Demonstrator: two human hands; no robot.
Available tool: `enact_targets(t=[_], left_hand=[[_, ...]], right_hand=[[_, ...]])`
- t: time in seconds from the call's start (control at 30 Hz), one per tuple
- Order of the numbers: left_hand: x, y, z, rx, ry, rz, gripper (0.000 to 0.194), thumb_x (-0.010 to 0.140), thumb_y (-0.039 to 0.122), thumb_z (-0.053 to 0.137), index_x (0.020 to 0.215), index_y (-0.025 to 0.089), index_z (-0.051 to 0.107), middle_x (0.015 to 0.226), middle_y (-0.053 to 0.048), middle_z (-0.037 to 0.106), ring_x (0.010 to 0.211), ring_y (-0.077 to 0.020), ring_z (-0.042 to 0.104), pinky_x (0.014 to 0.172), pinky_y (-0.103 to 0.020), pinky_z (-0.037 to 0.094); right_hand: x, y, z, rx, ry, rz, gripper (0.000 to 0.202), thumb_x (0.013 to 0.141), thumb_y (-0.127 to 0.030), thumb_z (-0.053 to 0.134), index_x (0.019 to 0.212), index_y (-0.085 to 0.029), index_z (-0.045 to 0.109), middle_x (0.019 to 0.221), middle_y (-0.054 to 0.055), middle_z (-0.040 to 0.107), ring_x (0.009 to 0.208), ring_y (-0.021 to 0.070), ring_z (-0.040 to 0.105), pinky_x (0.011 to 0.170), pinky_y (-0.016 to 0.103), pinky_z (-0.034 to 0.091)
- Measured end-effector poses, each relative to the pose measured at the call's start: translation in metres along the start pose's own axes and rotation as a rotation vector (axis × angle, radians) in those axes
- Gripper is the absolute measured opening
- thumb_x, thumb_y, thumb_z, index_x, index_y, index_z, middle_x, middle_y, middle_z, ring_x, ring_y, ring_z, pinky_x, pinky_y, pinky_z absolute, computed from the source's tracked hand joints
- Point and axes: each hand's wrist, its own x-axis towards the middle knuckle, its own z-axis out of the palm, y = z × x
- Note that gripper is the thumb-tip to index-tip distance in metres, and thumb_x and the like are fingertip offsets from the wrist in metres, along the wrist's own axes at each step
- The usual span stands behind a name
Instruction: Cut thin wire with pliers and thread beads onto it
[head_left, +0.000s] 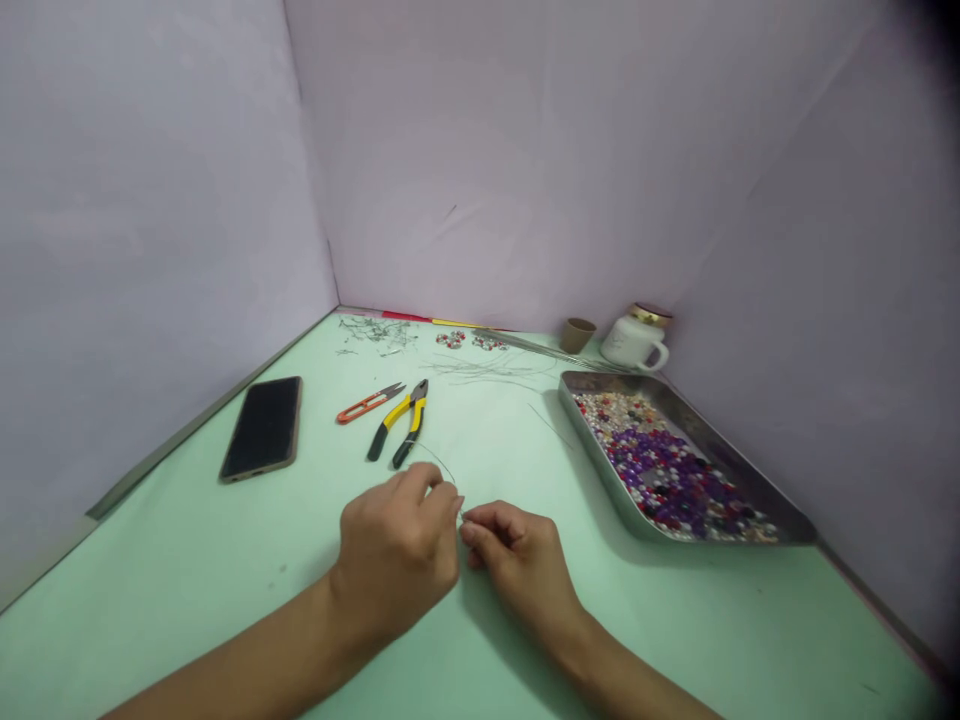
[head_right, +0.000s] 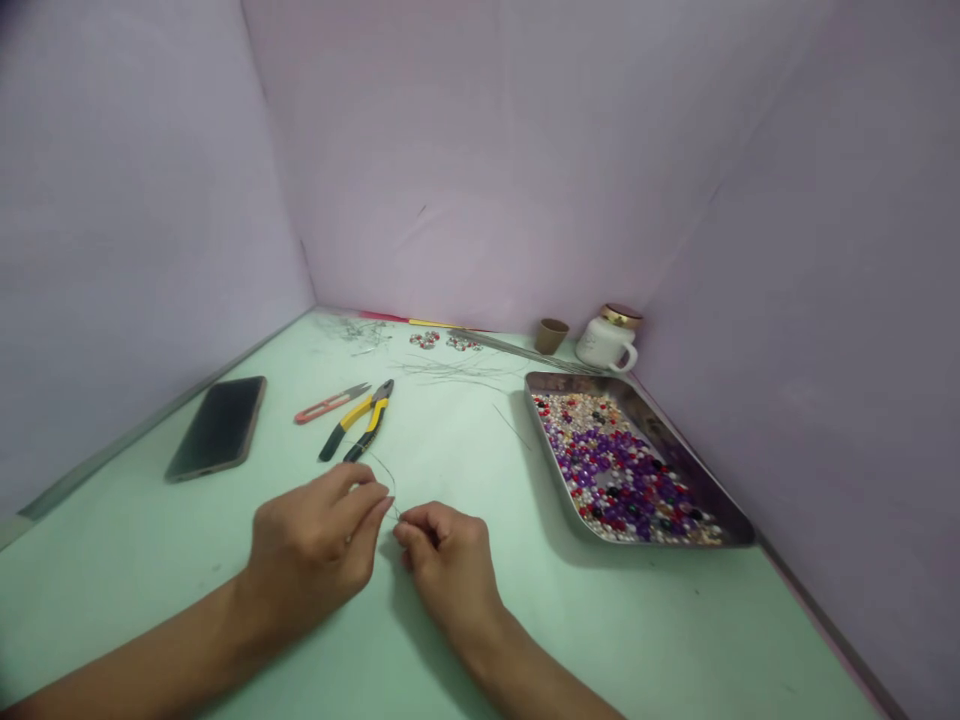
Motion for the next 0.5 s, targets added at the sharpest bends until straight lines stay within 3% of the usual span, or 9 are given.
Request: enact_targets(t=[0.07,0.17,0.27,0.4,0.5], left_hand=[[0.006,0.002,-0.005,0.123,0.051,0.026,0.022,0.076,0.024,0.046,0.063,0.018,0.063,0.074,-0.004,0.062,0.064,-0.0176,0.053,0.053,-0.029,0.033],[0.015,0.004,-0.008,0.181,-0.083,0.056,0.029,0.075,0.030,0.046,0.056,0.015,0.063,0.068,-0.008,0.059,0.074,-0.0238,0.049,0.067,-0.040,0.035],[0.017,0.004,-0.005,0.031,-0.208,0.038,0.024,0.073,0.024,0.047,0.058,0.016,0.064,0.067,-0.007,0.058,0.077,-0.0225,0.047,0.079,-0.046,0.030],[0.014,0.000,0.001,-0.237,-0.202,-0.024,0.016,0.067,0.012,0.048,0.057,0.017,0.061,0.068,-0.003,0.058,0.073,-0.0178,0.047,0.075,-0.042,0.033],[0.011,0.000,0.004,-0.291,-0.112,0.099,0.015,0.061,0.008,0.048,0.049,0.015,0.055,0.061,-0.002,0.055,0.070,-0.0168,0.046,0.077,-0.043,0.034]], right_hand=[[-0.001,0.000,0.000,-0.079,-0.002,-0.073,0.014,0.074,-0.022,0.051,0.071,-0.015,0.063,0.056,0.000,0.058,0.051,0.0114,0.051,0.052,0.021,0.040],[-0.003,0.000,0.000,-0.191,0.005,-0.204,0.016,0.075,-0.018,0.049,0.071,-0.015,0.064,0.059,0.001,0.060,0.054,0.0115,0.052,0.054,0.021,0.039],[-0.003,0.000,0.000,-0.231,0.014,-0.280,0.018,0.074,-0.015,0.046,0.071,-0.016,0.064,0.064,0.002,0.062,0.057,0.0118,0.053,0.056,0.021,0.039],[-0.003,-0.002,0.001,-0.145,-0.031,-0.178,0.015,0.072,-0.017,0.048,0.066,-0.015,0.062,0.059,0.001,0.059,0.055,0.0115,0.051,0.053,0.021,0.038],[-0.001,-0.004,0.002,0.031,-0.124,-0.023,0.012,0.067,-0.015,0.050,0.057,-0.014,0.056,0.050,-0.002,0.052,0.047,0.0091,0.044,0.045,0.020,0.033]])
